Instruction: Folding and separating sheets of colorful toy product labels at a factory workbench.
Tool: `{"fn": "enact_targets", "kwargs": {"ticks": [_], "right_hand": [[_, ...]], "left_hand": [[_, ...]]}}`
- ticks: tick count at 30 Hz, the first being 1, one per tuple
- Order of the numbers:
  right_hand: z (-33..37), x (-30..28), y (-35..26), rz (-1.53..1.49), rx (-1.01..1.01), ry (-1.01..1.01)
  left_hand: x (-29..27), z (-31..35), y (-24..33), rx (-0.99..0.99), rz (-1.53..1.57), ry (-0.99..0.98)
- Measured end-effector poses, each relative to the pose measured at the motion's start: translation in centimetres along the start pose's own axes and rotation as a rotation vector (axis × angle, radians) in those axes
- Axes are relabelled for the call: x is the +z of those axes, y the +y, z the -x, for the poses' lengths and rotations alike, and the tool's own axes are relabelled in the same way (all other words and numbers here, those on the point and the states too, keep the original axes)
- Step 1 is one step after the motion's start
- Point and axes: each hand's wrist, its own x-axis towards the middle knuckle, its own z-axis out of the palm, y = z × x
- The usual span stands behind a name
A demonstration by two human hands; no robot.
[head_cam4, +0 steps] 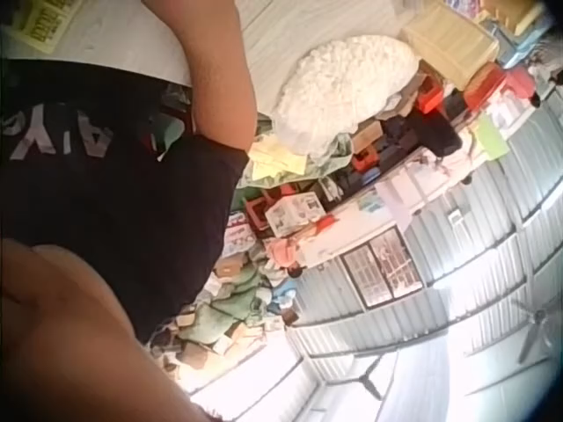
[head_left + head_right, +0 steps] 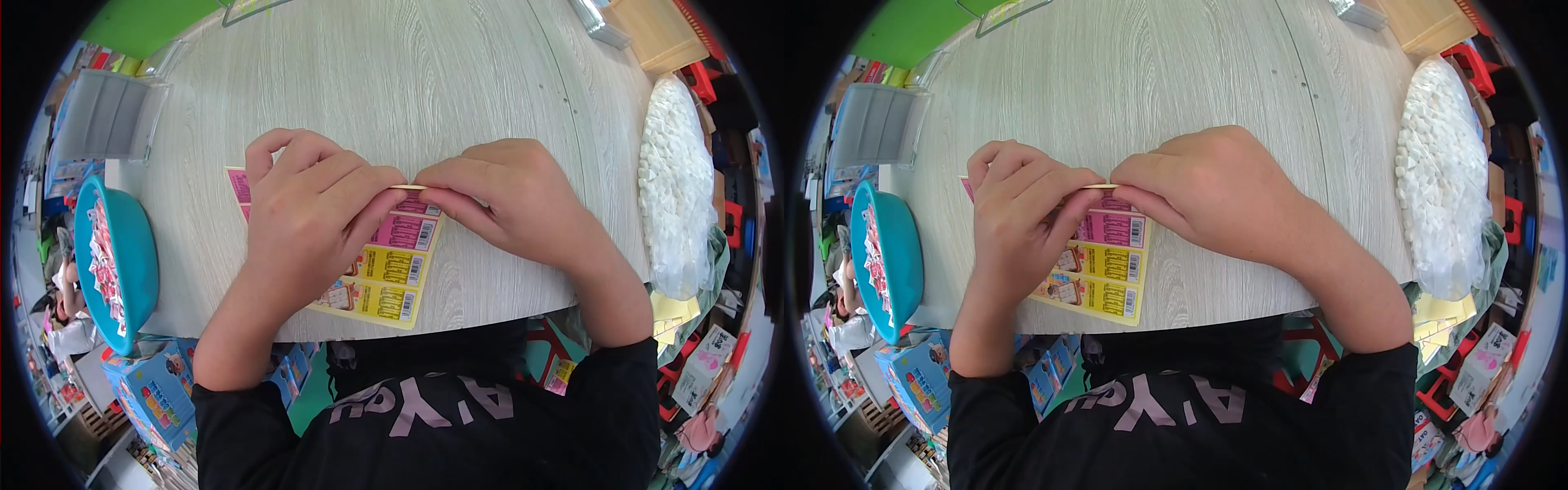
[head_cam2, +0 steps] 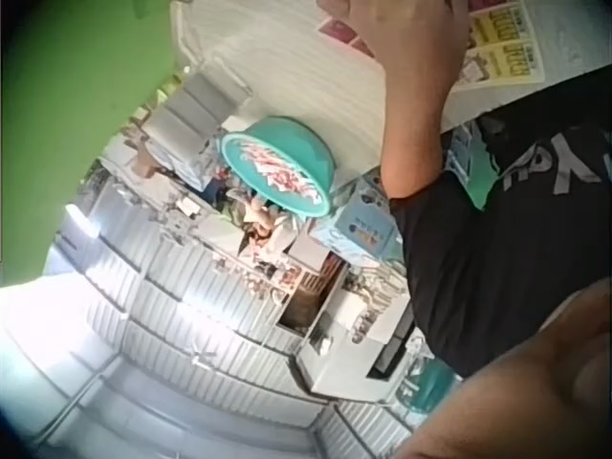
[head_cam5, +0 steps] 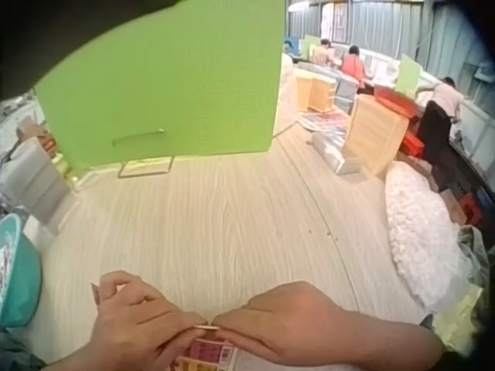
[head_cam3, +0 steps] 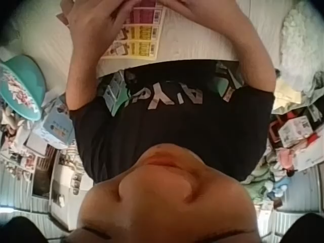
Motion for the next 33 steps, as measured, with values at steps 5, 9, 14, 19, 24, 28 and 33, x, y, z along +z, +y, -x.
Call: {"fn": "enact_targets", "kwargs": {"ticks": [5, 9, 14, 19, 24, 28, 33], "right_hand": [[-0.09, -0.12, -0.24, 0.014, -0.019, 0.033], [-0.15, 0.15, -0.15, 0.028, 0.02, -0.027], [-0.16, 0.45, -0.14, 0.009, 0.005, -0.006], [-0.27, 0.33, -0.03, -0.087, 0.068, -0.032], [-0.34, 0.35, -0.25, -0.152, 0.146, -0.079], [-0.41, 0.05, -0.58, -0.26, 0.264, -0.095], [-0.38, 0.06, -0.37, -0.28, 0.272, -0.143]], "left_hand": [[-0.24, -0.22, 0.43, -0.03, 0.022, -0.006], [0.09, 0.01, 0.37, 0.006, -0.076, -0.005], [-0.15, 0.15, 0.33, -0.025, -0.008, -0.052], [0.08, -0.12, 0.22, -0.071, 0.067, -0.073], [0.1, -0.03, 0.1, -0.099, 0.12, -0.087], [0.09, -0.06, 0.16, -0.109, 0.118, -0.071], [0.48, 0.24, -0.07, -0.104, 0.174, -0.076]]}}
